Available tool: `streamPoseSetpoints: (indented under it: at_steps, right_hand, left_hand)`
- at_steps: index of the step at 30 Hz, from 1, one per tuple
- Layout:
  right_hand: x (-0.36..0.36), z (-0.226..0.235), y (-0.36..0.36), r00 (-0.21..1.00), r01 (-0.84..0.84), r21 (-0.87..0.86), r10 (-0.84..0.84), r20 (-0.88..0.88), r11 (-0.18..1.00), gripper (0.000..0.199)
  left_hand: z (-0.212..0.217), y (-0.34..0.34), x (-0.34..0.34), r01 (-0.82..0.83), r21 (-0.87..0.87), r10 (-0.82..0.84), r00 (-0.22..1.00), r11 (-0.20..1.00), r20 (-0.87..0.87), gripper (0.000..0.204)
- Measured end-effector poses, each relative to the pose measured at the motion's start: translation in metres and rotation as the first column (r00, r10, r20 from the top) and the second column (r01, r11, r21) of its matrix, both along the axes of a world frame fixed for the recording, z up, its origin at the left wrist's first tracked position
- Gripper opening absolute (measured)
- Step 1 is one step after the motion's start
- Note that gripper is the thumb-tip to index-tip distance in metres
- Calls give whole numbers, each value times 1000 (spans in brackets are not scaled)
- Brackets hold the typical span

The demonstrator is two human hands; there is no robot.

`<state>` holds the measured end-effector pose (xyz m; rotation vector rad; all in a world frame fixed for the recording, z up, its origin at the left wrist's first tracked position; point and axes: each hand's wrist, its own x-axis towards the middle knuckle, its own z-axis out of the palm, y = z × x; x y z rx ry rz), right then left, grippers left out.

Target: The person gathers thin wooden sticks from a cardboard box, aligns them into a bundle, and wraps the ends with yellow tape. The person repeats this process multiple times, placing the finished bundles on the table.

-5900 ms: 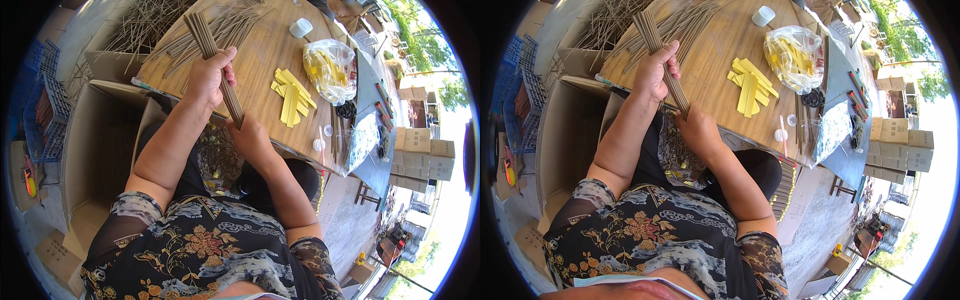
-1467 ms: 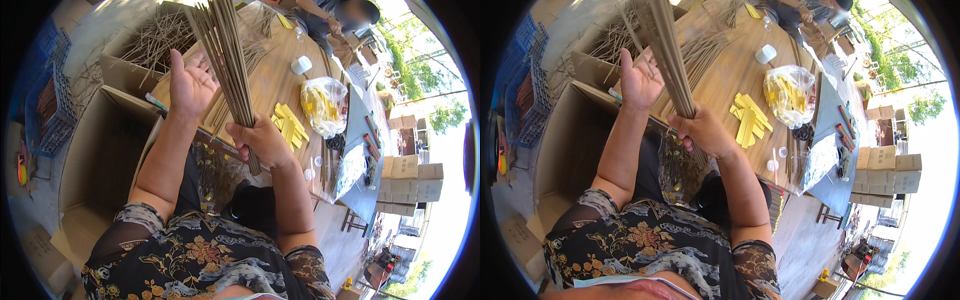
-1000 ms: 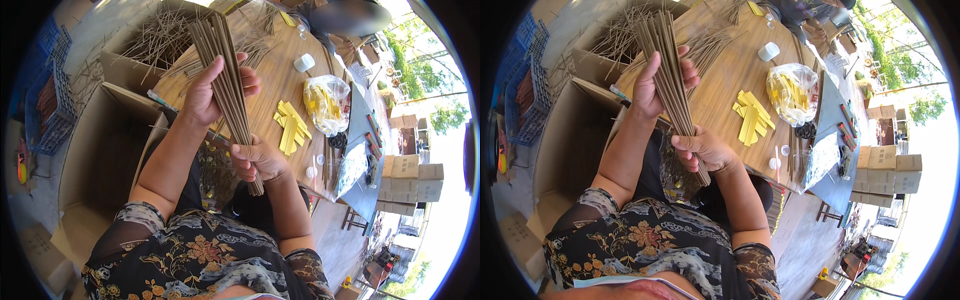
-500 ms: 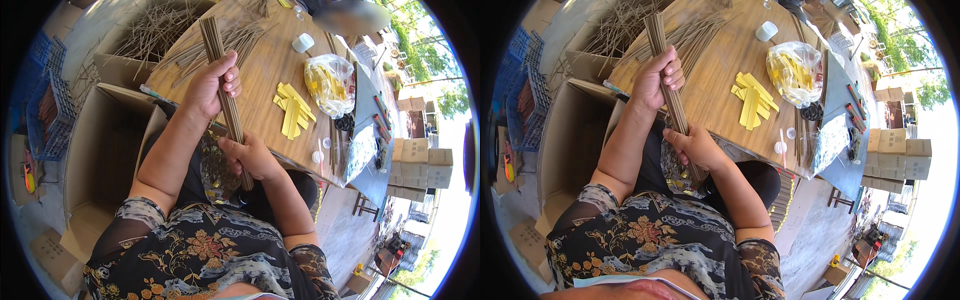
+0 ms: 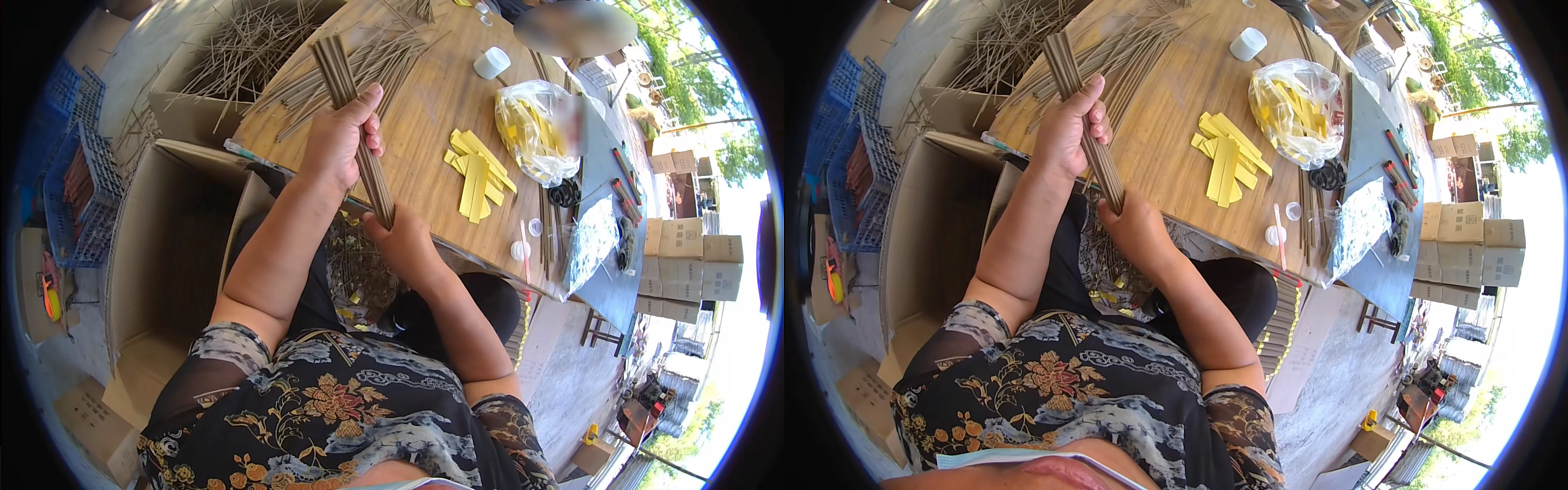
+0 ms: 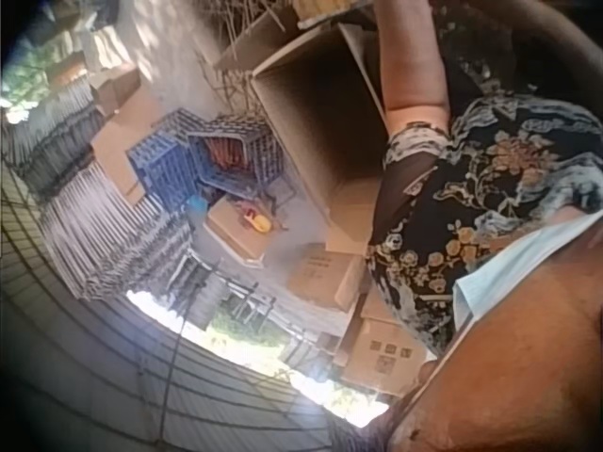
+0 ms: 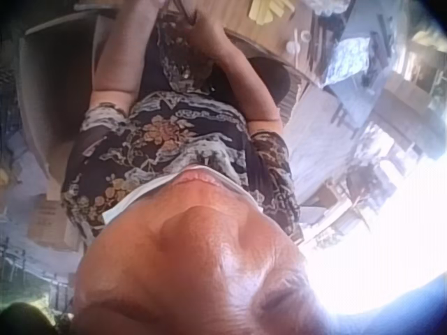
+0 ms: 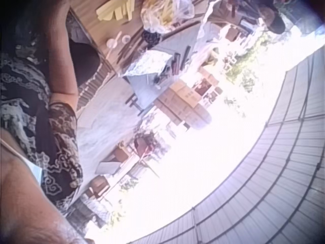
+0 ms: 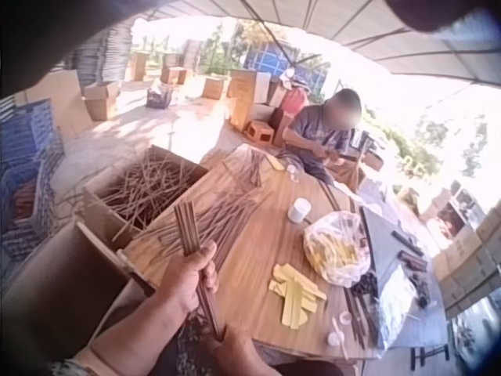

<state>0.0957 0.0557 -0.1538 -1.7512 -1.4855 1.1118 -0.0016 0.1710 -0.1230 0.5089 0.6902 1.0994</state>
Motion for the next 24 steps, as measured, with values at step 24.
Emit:
streamPoseSetpoints:
  at_steps: [24]
  right_hand:
    - [5,-14,-21,845,-142,230,-4,535,963,22]
  left_hand:
    - [-5,31,-26,-148,-105,155,986,983,58,25]
